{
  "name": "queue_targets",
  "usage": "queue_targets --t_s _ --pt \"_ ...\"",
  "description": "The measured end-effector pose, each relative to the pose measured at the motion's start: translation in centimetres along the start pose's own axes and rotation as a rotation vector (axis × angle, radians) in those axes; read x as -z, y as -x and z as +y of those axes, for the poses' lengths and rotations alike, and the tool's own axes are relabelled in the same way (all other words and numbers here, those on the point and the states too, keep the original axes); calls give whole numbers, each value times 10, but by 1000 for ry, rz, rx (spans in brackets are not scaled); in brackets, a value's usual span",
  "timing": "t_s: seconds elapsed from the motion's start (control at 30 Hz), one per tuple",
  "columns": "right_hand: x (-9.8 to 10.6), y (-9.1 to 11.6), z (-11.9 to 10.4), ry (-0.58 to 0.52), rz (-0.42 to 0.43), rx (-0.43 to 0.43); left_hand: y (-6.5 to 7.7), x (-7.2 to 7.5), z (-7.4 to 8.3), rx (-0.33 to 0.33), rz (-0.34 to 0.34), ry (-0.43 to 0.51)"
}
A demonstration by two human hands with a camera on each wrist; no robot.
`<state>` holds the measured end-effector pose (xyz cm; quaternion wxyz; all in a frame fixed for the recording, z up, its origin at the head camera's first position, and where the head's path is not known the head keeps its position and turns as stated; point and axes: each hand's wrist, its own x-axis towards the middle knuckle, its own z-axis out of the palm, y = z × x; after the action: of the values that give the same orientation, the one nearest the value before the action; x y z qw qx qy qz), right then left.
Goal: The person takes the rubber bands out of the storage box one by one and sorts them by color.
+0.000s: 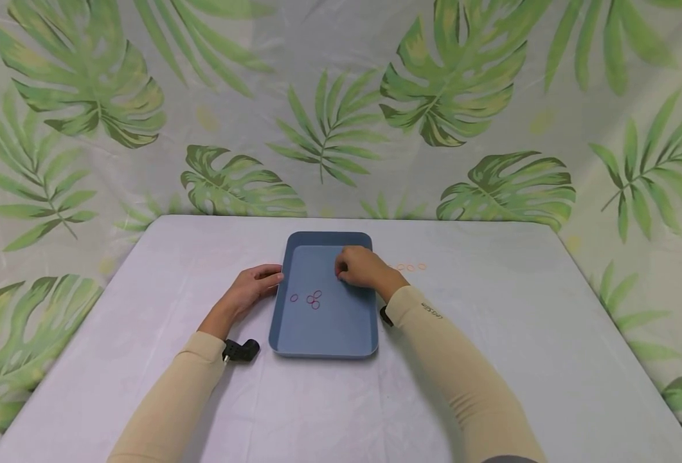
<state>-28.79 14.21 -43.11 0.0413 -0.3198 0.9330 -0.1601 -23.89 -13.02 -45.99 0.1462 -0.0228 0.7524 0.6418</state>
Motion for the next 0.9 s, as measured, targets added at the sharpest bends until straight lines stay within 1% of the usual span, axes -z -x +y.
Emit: queue_targets --t_s 0.2,0.3,0.47,0.7,0.9 --pt "3 0 0 -44 -14 -23 -2 0 -1 5 1 -9" --pt "5 0 -1 -82 -7 -32 -2 0 -1 6 2 -7" --pt "9 0 -3 -114 6 -40 -2 0 -2 16 10 -6" --pt "14 1 -6 -138 28 -39 -3 0 -2 13 7 19" --pt "19 4 -9 -182 41 -23 -2 0 0 16 12 24"
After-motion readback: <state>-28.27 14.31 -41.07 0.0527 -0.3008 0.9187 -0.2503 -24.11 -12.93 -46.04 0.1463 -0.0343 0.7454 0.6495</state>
